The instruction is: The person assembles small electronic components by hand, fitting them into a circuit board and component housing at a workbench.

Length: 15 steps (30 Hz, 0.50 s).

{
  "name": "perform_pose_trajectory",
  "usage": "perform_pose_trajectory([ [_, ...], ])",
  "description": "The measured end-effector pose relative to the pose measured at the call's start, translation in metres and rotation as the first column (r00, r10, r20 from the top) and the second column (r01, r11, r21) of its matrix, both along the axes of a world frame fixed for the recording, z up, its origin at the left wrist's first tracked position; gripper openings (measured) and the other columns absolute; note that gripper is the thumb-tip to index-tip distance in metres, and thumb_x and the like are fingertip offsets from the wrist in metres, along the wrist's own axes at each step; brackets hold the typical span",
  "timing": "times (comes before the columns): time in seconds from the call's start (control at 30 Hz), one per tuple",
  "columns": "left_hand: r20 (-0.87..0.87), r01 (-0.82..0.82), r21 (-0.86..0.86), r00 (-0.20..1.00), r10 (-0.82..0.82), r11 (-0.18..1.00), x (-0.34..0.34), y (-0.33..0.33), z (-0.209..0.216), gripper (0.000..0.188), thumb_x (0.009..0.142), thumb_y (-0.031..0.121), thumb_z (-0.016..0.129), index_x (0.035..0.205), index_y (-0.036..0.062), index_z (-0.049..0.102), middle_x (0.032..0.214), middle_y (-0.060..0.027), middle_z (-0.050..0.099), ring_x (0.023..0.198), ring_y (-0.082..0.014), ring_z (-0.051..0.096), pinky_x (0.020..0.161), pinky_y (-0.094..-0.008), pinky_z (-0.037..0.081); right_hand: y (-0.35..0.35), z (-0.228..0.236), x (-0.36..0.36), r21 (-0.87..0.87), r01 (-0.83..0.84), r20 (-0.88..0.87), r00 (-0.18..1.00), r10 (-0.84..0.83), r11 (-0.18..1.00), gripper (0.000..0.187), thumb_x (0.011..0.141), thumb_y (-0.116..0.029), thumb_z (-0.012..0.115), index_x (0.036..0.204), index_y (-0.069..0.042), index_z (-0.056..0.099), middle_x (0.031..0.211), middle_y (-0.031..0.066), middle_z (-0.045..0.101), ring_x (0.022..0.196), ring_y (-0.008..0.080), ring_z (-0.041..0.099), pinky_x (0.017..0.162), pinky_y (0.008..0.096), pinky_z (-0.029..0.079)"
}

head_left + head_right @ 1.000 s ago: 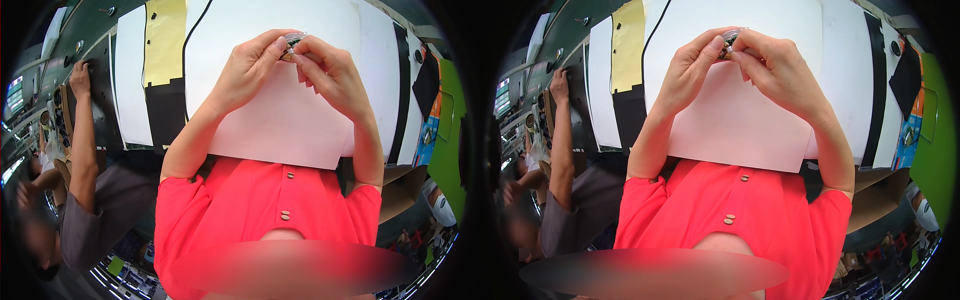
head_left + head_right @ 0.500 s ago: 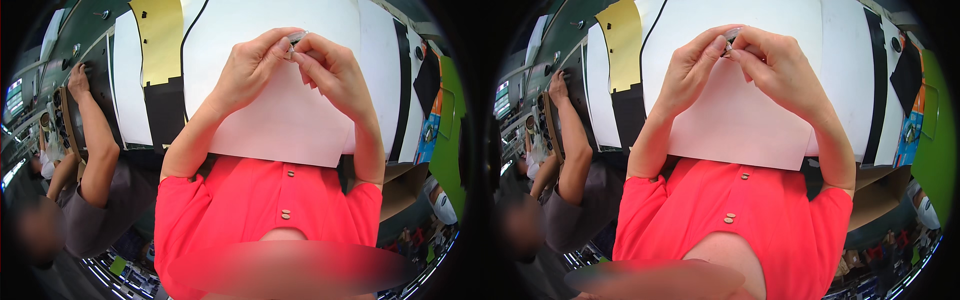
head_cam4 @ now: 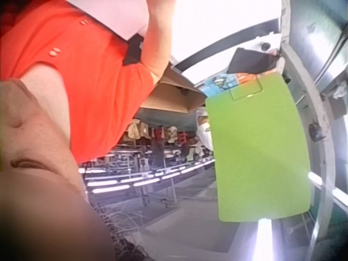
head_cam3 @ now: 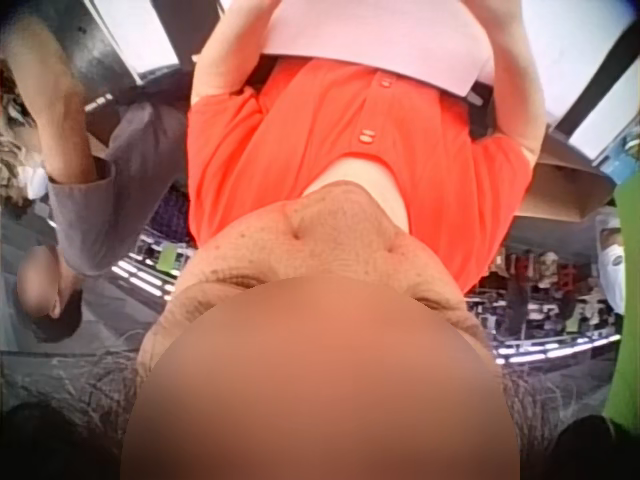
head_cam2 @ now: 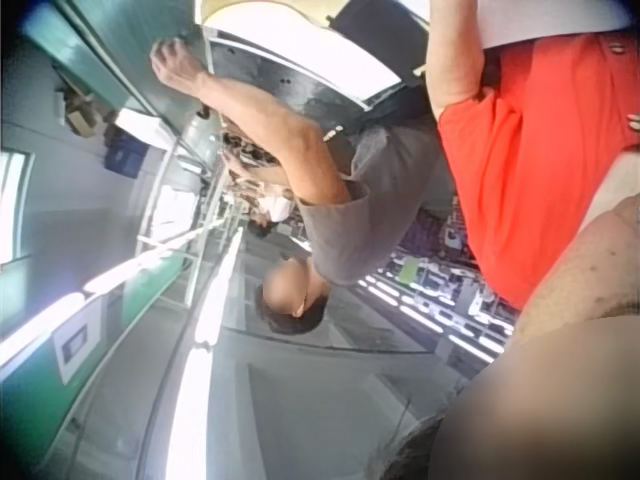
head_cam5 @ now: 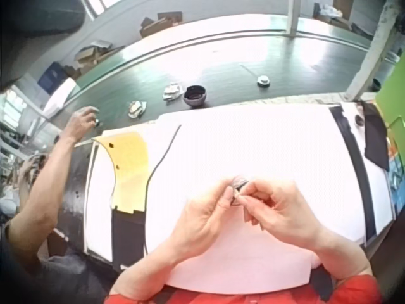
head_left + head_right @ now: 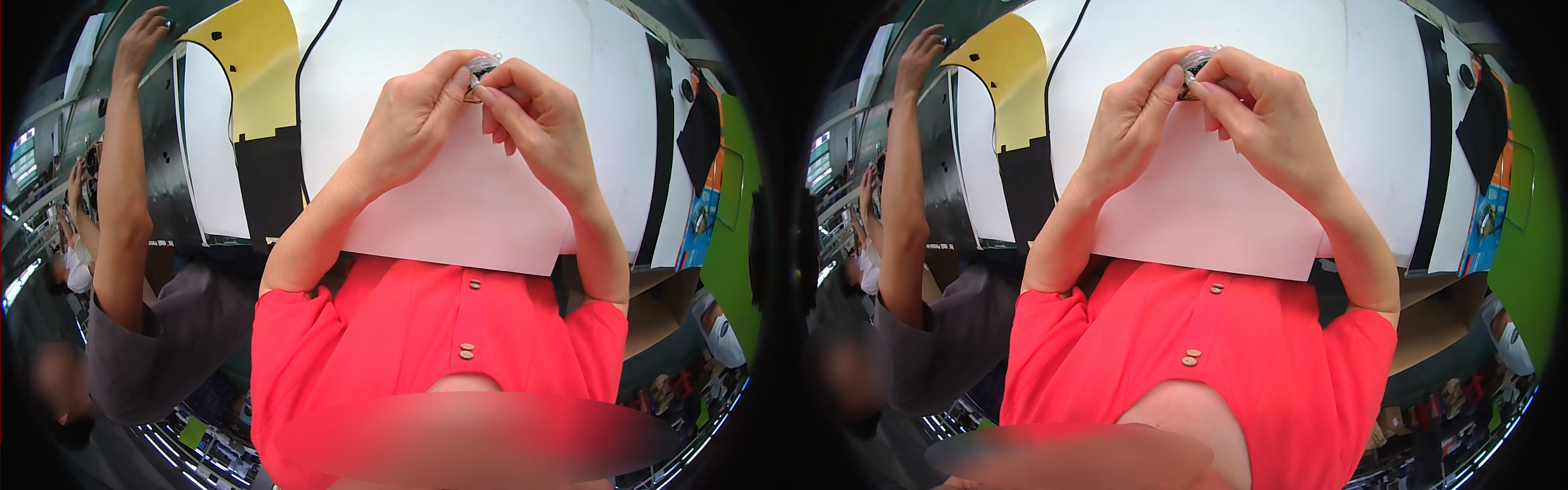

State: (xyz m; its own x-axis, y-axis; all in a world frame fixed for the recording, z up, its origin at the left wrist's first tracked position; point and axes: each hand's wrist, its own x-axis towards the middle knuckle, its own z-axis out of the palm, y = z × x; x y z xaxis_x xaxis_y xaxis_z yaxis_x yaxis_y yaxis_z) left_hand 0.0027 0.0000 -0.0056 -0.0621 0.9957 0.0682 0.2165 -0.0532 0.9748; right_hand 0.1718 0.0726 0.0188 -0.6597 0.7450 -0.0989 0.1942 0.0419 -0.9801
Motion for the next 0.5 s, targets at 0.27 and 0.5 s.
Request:
perform_pose_trajectory([
  [0.27, -0.148, 0.01, 0.016, 0.989, -0.008, 1.0, -0.005, 0.001, 0.0, 0.032, 0.112, 0.022, 0.043, 0.131, 0.0032, 0.061, 0.101, -0.0066, 0.073, 0.093, -0.0147, 0.07, 0.084, -0.028, 0.055, 0.004, -0.001, -0.001, -0.013, 0.014, 0.012, 1.0, -0.014, 1.0, 0.011, 0.099, -0.01, 0.064, 0.093, -0.001, 0.064, 0.067, 0.0022, 0.063, 0.06, 0.0078, 0.059, 0.054, 0.0223, 0.047],
  [0.5, 0.162, 0.072, -0.064, 0.985, -0.061, 0.995, -0.016, 0.005, 0.006, 0.037, 0.112, 0.027, 0.041, 0.13, -0.0003, 0.06, 0.107, -0.0097, 0.07, 0.096, -0.0166, 0.072, 0.084, -0.0299, 0.06, 0.025, -0.023, 0.007, 0.214, 0.064, -0.13, 0.991, -0.036, 0.975, 0.023, 0.099, -0.018, 0.068, 0.113, -0.003, 0.06, 0.082, 0.0018, 0.064, 0.071, 0.0068, 0.061, 0.055, 0.0201, 0.047],
])
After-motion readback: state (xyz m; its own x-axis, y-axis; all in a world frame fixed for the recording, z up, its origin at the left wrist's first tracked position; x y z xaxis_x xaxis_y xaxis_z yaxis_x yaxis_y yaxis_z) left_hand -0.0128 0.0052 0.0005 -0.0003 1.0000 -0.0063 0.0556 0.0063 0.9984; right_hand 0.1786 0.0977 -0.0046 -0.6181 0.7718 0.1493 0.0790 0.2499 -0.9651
